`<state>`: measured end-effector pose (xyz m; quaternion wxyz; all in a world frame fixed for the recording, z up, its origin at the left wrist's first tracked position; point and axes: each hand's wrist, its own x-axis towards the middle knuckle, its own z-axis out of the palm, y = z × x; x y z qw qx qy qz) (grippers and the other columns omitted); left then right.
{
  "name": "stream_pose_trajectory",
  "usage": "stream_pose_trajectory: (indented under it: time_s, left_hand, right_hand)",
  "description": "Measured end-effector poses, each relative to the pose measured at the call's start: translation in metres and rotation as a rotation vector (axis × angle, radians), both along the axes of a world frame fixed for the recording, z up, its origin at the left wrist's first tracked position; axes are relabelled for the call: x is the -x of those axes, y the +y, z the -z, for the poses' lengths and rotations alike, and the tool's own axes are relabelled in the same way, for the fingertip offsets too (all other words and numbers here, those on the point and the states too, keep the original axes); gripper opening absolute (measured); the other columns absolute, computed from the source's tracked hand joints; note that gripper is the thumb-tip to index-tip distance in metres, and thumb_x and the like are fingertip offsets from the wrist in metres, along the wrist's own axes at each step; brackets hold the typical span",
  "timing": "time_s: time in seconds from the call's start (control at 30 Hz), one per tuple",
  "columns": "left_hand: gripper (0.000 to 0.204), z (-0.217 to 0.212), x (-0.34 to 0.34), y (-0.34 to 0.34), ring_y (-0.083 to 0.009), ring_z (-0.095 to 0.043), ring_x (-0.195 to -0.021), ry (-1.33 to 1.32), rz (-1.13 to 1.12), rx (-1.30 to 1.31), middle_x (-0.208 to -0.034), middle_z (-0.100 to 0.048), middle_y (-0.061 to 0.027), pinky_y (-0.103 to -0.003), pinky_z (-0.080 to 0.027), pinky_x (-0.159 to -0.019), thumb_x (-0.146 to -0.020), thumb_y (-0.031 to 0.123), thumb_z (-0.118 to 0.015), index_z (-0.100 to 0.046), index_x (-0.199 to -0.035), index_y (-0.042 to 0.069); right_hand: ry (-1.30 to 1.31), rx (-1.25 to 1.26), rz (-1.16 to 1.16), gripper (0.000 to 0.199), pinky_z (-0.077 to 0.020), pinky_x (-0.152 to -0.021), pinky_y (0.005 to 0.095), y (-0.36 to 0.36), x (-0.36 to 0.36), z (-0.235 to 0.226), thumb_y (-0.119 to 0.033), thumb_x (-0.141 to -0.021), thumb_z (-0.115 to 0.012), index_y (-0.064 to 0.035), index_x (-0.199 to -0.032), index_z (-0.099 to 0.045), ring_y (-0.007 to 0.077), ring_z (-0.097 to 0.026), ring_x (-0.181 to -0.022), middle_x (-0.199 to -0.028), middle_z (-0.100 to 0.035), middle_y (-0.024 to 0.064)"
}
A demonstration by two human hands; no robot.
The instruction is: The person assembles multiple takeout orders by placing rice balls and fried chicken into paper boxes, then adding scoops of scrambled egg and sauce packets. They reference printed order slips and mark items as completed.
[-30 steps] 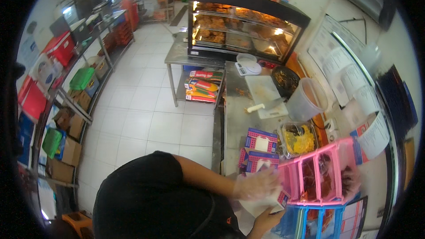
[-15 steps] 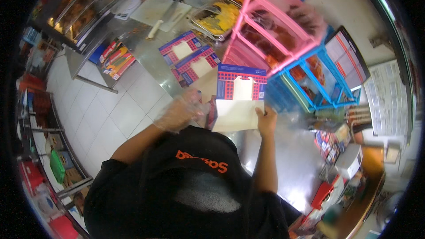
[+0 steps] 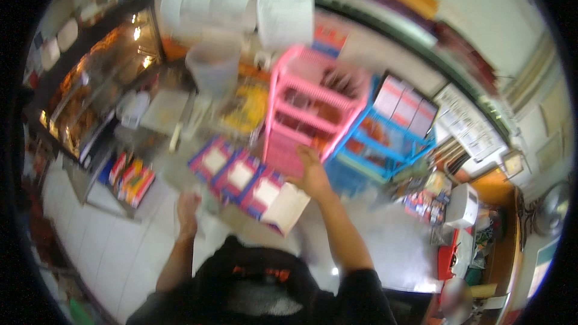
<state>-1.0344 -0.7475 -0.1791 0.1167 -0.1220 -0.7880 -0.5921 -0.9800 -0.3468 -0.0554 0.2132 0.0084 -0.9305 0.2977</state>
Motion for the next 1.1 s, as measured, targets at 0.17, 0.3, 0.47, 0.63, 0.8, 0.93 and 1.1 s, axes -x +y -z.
stream_pose_trajectory:
  time_s: [0.17, 0.3, 0.47, 0.63, 0.8, 0.93, 1.1]
  left_hand:
    - [0.087, 0.021, 0.019, -0.005, -0.0202, -0.063, -0.097, -0.189, 0.098, -0.425, -0.102, -0.067, -0.0071, -0.038, -0.046, -0.085, -0.091, 0.086, -0.033, -0.061, -0.114, 0.007]
    - [0.109, 0.035, 0.044, -0.012, -0.0263, -0.064, -0.104, -0.136, 0.207, -0.620, -0.113, -0.065, -0.0129, -0.041, -0.050, -0.094, -0.077, 0.097, -0.042, -0.054, -0.126, 0.000]
    - [0.112, 0.033, 0.056, -0.033, -0.0269, -0.064, -0.108, -0.096, 0.216, -0.567, -0.113, -0.066, -0.0139, -0.042, -0.049, -0.099, -0.076, 0.098, -0.038, -0.055, -0.125, -0.001]
    - [0.108, 0.021, 0.063, -0.051, -0.0248, -0.062, -0.106, -0.073, 0.209, -0.558, -0.108, -0.065, -0.0116, -0.041, -0.047, -0.099, -0.078, 0.098, -0.037, -0.057, -0.120, 0.000]
    - [0.098, -0.041, 0.064, -0.033, -0.0238, -0.062, -0.106, -0.021, 0.200, -0.567, -0.106, -0.065, -0.0109, -0.041, -0.046, -0.098, -0.088, 0.089, -0.034, -0.061, -0.115, -0.001]
    - [0.049, -0.140, 0.061, -0.002, -0.0251, -0.065, -0.107, 0.220, 0.271, -0.004, -0.112, -0.068, -0.0135, -0.040, -0.048, -0.101, -0.104, 0.041, -0.045, -0.066, -0.115, -0.003]
    - [0.070, -0.235, 0.037, 0.065, -0.0310, -0.059, -0.127, -0.079, 0.995, -0.473, -0.138, -0.060, -0.0204, -0.041, -0.045, -0.107, -0.103, 0.057, -0.051, -0.054, -0.141, -0.001]
  right_hand:
    - [0.855, -0.495, 0.224, 0.034, -0.0516, -0.094, 0.0405, -0.013, -0.017, -0.262, -0.008, -0.078, -0.081, -0.0049, -0.110, -0.069, 0.0309, -0.070, -0.096, -0.107, -0.072, 0.0142]
    - [0.761, -0.583, 0.197, 0.039, -0.0517, -0.093, 0.0435, 0.021, 0.018, -0.410, -0.017, -0.085, -0.073, 0.0013, -0.119, -0.068, 0.0389, -0.067, -0.105, -0.109, -0.071, 0.0230]
    - [-0.149, -0.605, 0.431, 0.052, -0.0502, -0.098, 0.0449, 0.044, 0.045, -0.422, -0.029, -0.087, -0.075, 0.0004, -0.128, -0.066, 0.0400, -0.067, -0.110, -0.119, -0.071, 0.0231]
    - [0.205, -0.534, 0.325, 0.031, -0.0526, -0.088, 0.0421, 0.045, 0.008, -0.403, -0.021, -0.091, -0.072, -0.0042, -0.117, -0.073, 0.0394, -0.069, -0.097, -0.103, -0.072, 0.0236]
    - [0.628, -0.526, 0.464, 0.017, -0.0536, -0.081, 0.0393, 0.041, -0.025, -0.405, -0.008, -0.093, -0.066, -0.0057, -0.106, -0.076, 0.0346, -0.068, -0.088, -0.099, -0.073, 0.0157]
    - [0.977, -1.157, 0.301, 0.026, -0.0528, -0.078, 0.0369, 0.010, -0.053, -0.400, -0.011, -0.083, -0.068, -0.0117, -0.107, -0.077, 0.0278, -0.070, -0.097, -0.107, -0.074, 0.0086]
    - [0.831, -1.371, -0.097, 0.028, -0.0513, -0.082, 0.0351, -0.060, -0.071, -0.312, -0.020, -0.084, -0.071, -0.0166, -0.111, -0.076, 0.0216, -0.069, -0.105, -0.117, -0.073, 0.0038]
